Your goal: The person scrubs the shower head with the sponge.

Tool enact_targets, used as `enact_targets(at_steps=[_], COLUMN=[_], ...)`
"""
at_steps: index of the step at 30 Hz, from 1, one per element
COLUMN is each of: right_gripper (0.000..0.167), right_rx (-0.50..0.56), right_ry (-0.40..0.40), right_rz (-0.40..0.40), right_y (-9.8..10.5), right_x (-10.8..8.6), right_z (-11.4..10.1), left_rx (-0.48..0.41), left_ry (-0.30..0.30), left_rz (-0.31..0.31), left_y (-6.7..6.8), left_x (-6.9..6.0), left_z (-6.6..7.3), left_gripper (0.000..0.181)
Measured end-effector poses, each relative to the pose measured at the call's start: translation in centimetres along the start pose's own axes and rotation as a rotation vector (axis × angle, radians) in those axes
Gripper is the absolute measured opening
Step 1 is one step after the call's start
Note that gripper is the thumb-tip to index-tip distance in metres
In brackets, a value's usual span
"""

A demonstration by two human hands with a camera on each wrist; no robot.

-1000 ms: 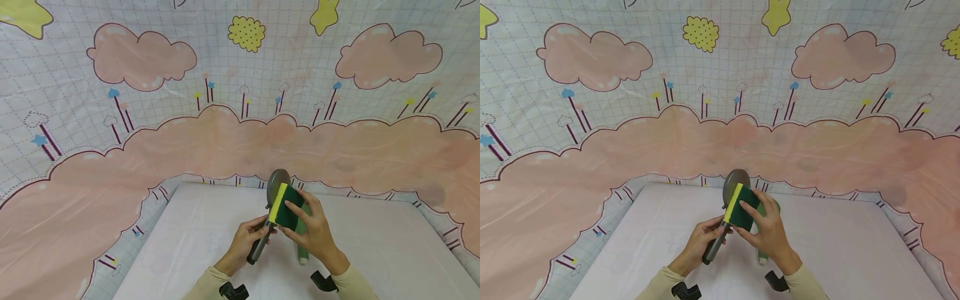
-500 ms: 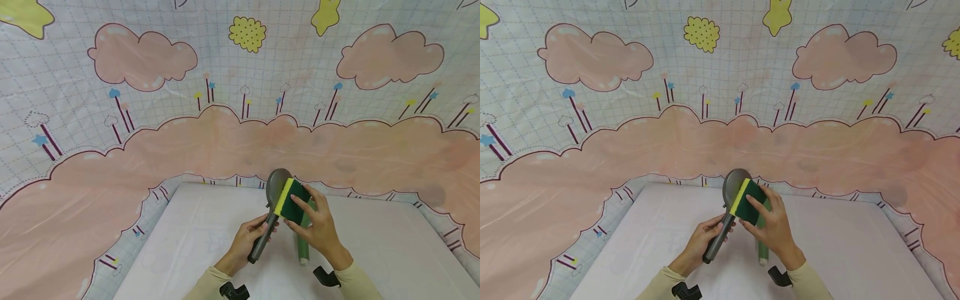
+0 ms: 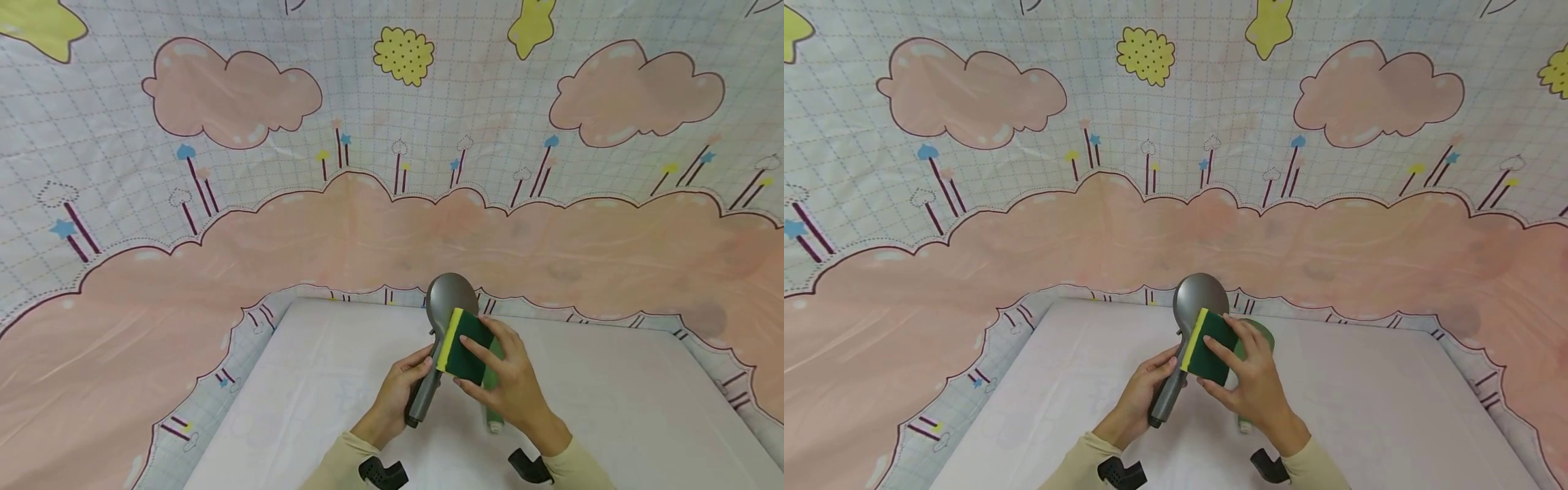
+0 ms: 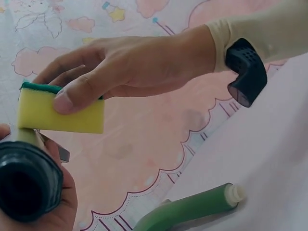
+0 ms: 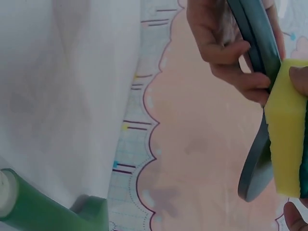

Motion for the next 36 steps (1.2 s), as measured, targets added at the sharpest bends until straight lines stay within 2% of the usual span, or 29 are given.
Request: enact_targets(at_steps=[9, 15, 21, 26, 33, 36], right_gripper=[0.06, 0.059, 0.056, 0.057, 0.061, 0.061], right_rx=[0.026, 0.031, 0.018, 0.017, 0.043, 0.053], right_ry=[0.018, 0.04, 0.097, 0.126, 0.032, 0.028], right_rz=[-0.074, -0.122, -0.118, -0.096, -0.123, -0.127], right_y=[-0.7, -1.1, -1.3, -1.2, -1.0, -1.1], right_x=[-1.0, -1.8, -2.3, -1.8, -1.2, -1.4], right_z=[-1.3, -1.9, -2.4, -2.3, -1.5, -1.6], left_rx=[-0.098, -0.104, -0.101, -0.097, -0.06, -0.054], left_ry=[-0.003, 0.001, 0.011, 0.006, -0.03, -0.044], left_rz=[0.006, 0.047, 0.066, 0.063, 0.053, 0.07], left_y=[0.0, 0.3, 0.5, 0.6, 0.6, 0.8], left_x=[0.5, 0.6, 0.7, 0.7, 0.6, 0.8], left_z=[0.1, 0.3, 0.3, 0.2, 0.3, 0.4], left_gripper=[0.054, 0.052, 0.051, 0.05, 0.053, 0.053])
Point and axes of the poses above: each hand's wrist, its own x-axis towards the middle knuckle, its own y-axis out of the back of the hand, z = x × y, the point moved 4 cm from there along x, towards the middle knuckle, and after that the axes turned 1 degree about y, right-handed, at the moved point
